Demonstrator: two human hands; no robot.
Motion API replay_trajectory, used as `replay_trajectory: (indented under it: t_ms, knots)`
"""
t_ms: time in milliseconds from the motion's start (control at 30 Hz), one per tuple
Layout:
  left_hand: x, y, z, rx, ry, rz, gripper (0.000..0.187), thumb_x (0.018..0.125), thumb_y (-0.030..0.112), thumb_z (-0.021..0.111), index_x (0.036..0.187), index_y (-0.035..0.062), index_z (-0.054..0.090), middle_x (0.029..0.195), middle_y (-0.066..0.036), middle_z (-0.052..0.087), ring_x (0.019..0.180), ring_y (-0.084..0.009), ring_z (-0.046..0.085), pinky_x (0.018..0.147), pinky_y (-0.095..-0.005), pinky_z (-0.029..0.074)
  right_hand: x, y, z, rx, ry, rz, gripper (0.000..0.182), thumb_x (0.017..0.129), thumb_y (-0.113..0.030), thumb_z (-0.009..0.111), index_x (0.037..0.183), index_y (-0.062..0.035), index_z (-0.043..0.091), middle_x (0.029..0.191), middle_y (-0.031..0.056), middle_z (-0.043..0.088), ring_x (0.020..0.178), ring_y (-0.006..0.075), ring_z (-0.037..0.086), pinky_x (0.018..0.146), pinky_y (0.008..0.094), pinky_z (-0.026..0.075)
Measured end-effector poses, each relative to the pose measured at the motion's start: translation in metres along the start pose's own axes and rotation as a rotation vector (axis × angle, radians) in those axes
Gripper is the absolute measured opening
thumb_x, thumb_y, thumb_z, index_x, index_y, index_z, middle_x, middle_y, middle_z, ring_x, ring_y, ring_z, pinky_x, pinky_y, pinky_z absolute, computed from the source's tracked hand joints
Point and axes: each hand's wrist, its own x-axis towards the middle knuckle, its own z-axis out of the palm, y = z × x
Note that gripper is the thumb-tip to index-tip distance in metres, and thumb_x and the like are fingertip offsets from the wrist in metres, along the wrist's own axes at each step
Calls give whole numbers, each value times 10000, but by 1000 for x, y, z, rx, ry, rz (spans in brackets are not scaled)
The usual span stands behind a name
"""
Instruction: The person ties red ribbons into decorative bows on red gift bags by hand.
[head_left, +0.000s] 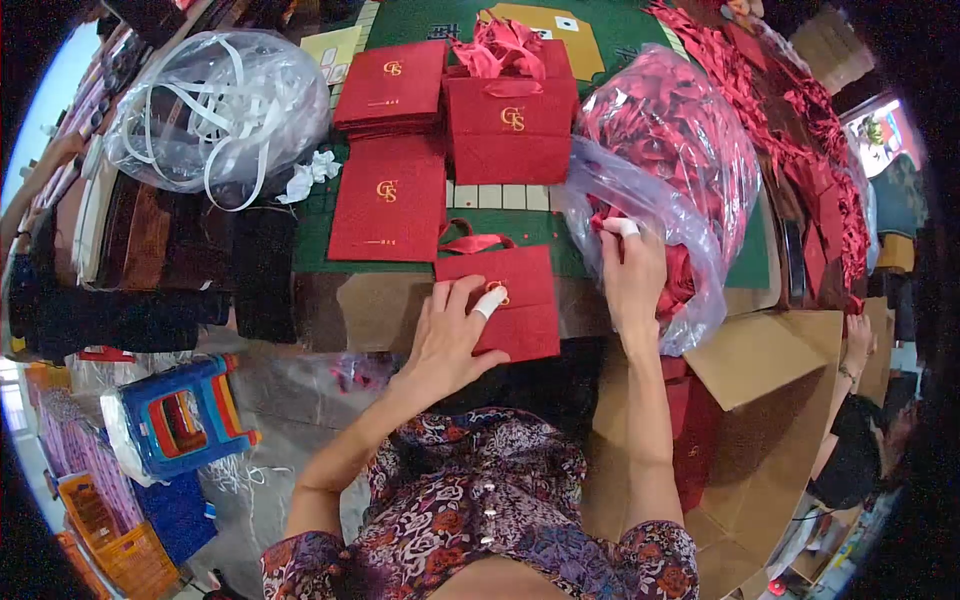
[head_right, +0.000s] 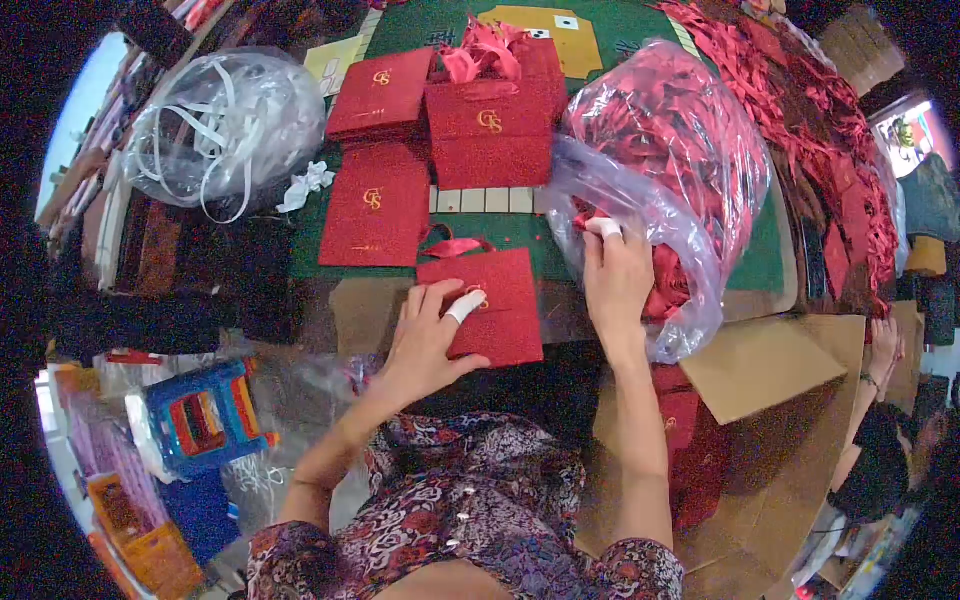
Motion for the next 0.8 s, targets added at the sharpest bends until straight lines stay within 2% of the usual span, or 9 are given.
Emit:
replay_trajectory:
  t_ms: [200, 267, 300, 400, 467, 533, 633, 700, 800]
  knots:
    - [12, -8, -2, -221, 136, 15, 481, 901, 216, 709, 1325, 40, 565, 1244, -156, 579, 1138, -343, 541, 1021, -431, 431, -36, -68, -4, 264, 0, -240, 169, 828, -67, 731, 994, -64, 698, 965, 113, 653, 876, 318, 642, 745, 416, 525]
    - [17, -11, 1, -640, 222, -255, 347, 983, 192, 614, 1276, 8, 594, 1074, -157, 655, 958, -321, 631, 888, -378, 509, -47, -82, 4, 365, -82, -294, 193, 807, -74, 738, 996, -64, 701, 966, 97, 656, 880, 301, 646, 736, 404, 531]
    - [17, -14, -1, -784, 216, -351, 324, 1030, 201, 544, 1276, -4, 594, 1019, -141, 703, 900, -237, 679, 793, -325, 538, -52, -87, 12, 365, -79, -327, 213, 785, -80, 743, 994, -68, 707, 954, 82, 655, 859, 283, 644, 735, 404, 519]
    - [20, -25, -10, -1000, 27, -469, 316, 1018, 181, 572, 1271, -8, 599, 1127, -140, 701, 1016, -158, 669, 784, -290, 546, -58, -94, 17, 382, -165, -345, 267, 765, -55, 765, 1020, -106, 703, 925, 78, 669, 854, 283, 654, 734, 389, 508]
    - [19, -28, -8, -956, 68, -443, 287, 995, 134, 599, 1237, -18, 622, 1125, -144, 712, 1015, -132, 679, 765, -266, 550, -61, -95, 18, 413, -196, -355, 272, 764, -63, 772, 1023, -106, 703, 923, 78, 672, 847, 285, 654, 727, 392, 507]
    - [19, -32, -5, -960, 85, -385, 264, 987, 57, 587, 1240, -11, 622, 1030, -91, 715, 881, -114, 657, 768, -256, 537, -64, -95, 17, 439, -226, -362, 277, 762, -70, 779, 1026, -106, 704, 921, 78, 676, 840, 286, 654, 721, 394, 507]
    - [15, -25, -12, -967, 79, -468, 244, 982, 50, 591, 1211, -18, 639, 1025, -93, 720, 874, -107, 661, 759, -252, 536, -67, -90, 10, 501, -305, -317, 249, 788, -86, 793, 1020, -86, 702, 908, 91, 692, 812, 283, 667, 709, 381, 515]
    - [11, -25, -16, -972, 75, -508, 234, 979, 46, 593, 1197, -21, 647, 1023, -94, 723, 871, -103, 663, 755, -249, 535, -65, -86, 3, 705, -297, -96, 211, 825, -95, 792, 1012, -64, 700, 899, 104, 708, 792, 273, 684, 695, 357, 523]
    - [0, -33, -21, -861, 80, -500, 231, 976, 53, 599, 1189, -15, 658, 1010, -85, 727, 807, -81, 645, 685, -224, 518, -49, -66, -9, 479, -141, 92, 101, 909, -97, 711, 986, -35, 688, 878, 120, 697, 760, 228, 669, 689, 323, 513]
